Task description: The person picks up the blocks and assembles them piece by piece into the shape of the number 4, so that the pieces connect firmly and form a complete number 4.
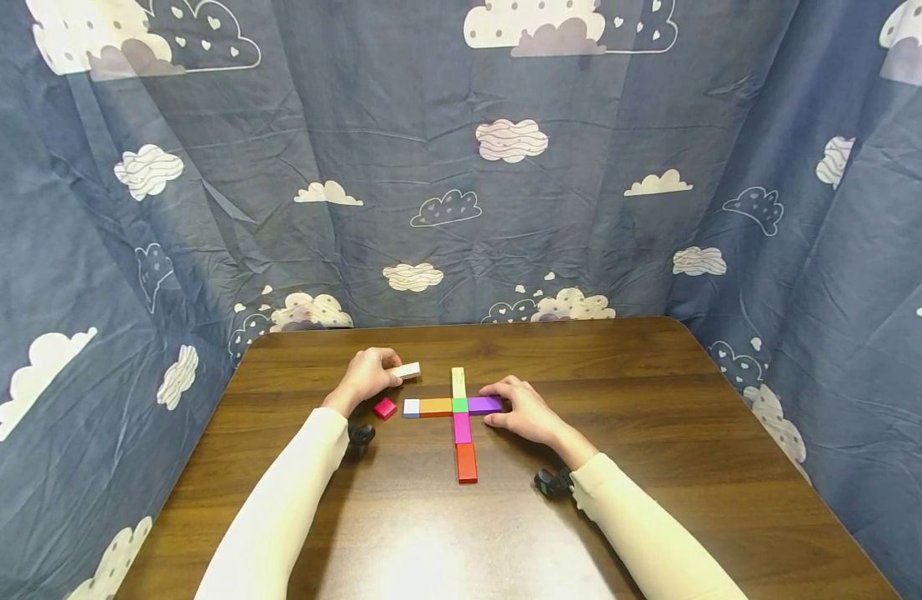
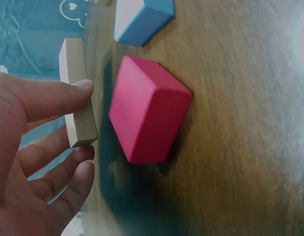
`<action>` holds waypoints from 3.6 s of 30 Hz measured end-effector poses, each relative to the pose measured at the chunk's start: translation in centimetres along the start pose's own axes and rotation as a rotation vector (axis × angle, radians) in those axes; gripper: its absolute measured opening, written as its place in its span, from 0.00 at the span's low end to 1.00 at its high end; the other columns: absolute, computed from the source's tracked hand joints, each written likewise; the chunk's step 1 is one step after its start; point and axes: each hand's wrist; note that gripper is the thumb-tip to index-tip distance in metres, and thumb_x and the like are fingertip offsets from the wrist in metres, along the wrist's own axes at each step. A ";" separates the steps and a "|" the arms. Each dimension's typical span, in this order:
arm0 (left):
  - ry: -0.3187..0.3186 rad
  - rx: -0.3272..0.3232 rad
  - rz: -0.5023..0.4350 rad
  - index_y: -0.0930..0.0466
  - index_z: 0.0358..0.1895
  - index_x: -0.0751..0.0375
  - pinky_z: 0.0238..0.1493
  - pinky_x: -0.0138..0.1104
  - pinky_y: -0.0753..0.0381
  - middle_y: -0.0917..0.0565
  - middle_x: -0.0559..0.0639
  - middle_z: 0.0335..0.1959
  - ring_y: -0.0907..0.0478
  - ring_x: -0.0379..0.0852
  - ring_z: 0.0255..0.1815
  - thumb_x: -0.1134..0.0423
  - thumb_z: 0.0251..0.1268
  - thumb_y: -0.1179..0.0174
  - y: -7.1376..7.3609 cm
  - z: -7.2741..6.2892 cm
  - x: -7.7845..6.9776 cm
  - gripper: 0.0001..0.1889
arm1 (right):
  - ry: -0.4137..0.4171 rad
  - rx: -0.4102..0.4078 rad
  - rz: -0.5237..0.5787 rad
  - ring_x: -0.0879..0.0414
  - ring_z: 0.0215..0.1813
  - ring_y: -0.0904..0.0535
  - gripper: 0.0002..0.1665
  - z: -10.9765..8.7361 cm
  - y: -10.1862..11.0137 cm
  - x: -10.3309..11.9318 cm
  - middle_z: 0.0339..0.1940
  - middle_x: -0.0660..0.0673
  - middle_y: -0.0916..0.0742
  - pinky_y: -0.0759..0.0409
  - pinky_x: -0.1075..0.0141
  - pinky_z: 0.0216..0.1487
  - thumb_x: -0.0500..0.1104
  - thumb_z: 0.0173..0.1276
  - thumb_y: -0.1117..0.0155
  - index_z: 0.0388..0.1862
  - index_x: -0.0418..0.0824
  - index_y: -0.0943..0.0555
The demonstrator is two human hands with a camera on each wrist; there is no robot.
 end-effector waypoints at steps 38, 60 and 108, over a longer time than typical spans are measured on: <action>0.203 0.017 0.149 0.21 0.23 0.55 0.30 0.40 0.27 0.20 0.47 0.22 0.24 0.47 0.27 0.48 0.51 0.25 -1.7 -0.5 -2.9 0.17 | -0.013 -0.010 0.023 0.46 0.56 0.27 0.28 -0.1 -0.1 0.1 0.53 0.45 0.19 0.31 0.50 0.59 0.45 0.60 0.23 0.60 0.45 0.17; 0.200 0.037 0.137 0.22 0.22 0.55 0.30 0.39 0.28 0.21 0.46 0.21 0.25 0.47 0.27 0.49 0.52 0.25 -1.7 -0.9 -3.2 0.18 | -0.009 -0.009 0.033 0.47 0.56 0.28 0.28 -0.1 -0.1 -0.1 0.53 0.44 0.19 0.31 0.50 0.58 0.45 0.60 0.24 0.60 0.45 0.17; 0.113 0.035 0.095 0.15 0.30 0.57 0.38 0.42 0.23 0.16 0.48 0.28 0.22 0.49 0.33 0.55 0.53 0.26 -1.0 -1.1 -2.7 0.10 | -0.003 -0.013 0.039 0.47 0.54 0.28 0.28 -0.3 0.0 0.0 0.53 0.43 0.19 0.30 0.50 0.57 0.44 0.60 0.24 0.61 0.44 0.17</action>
Point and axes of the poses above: each hand's wrist, its own z-axis towards the middle knuckle, its own y-axis out of the back of the hand, x = y × z
